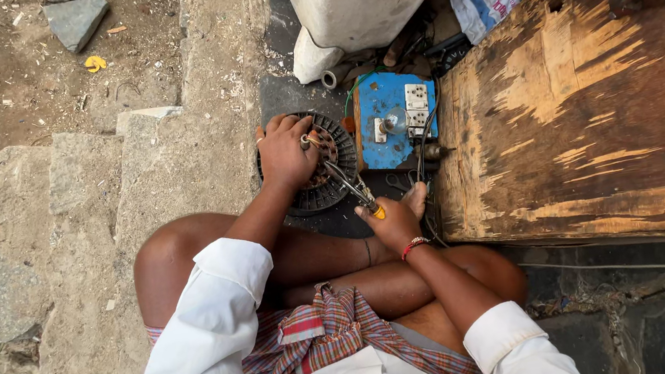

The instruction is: The person sits on stone steps working on an electric motor armature, holding the rotor and using pliers and a screwdriver to pry and pull at the copper windings and commutator area, turning the part over to work on different sides.

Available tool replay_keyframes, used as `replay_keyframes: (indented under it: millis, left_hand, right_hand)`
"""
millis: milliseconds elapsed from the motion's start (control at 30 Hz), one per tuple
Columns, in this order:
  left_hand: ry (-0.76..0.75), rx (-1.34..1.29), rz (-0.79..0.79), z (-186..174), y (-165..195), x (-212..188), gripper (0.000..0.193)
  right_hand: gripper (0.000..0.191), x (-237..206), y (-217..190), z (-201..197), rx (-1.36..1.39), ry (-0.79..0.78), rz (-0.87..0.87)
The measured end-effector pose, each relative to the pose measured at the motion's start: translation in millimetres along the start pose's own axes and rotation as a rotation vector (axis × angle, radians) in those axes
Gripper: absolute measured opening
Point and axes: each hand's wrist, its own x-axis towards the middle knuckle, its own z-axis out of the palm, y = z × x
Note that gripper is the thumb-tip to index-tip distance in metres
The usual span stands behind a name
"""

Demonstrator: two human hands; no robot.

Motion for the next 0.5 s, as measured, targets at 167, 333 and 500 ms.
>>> replay_keyframes:
  millis: [167, 333, 500]
  left_hand:
    - [-0.007, -0.02, 0.024, 0.7, -0.3, -3.1, 0.038]
    - [0.008, -0.007, 0.051, 1.8, 0.6, -3.3, 0.037]
    - [-0.008, -0.007, 0.054, -0.2, 0.8, -2.2, 0.036]
  right_hand:
    - [0.056, 3.1, 1.4, 2.4, 0.102, -0.024, 0.0]
    - [0.053, 2.5, 4.1, 3.7, 0.15, -0.029, -0.058]
    - [0.052, 7.0, 3.5, 5.1, 0.09, 0.003, -0.124]
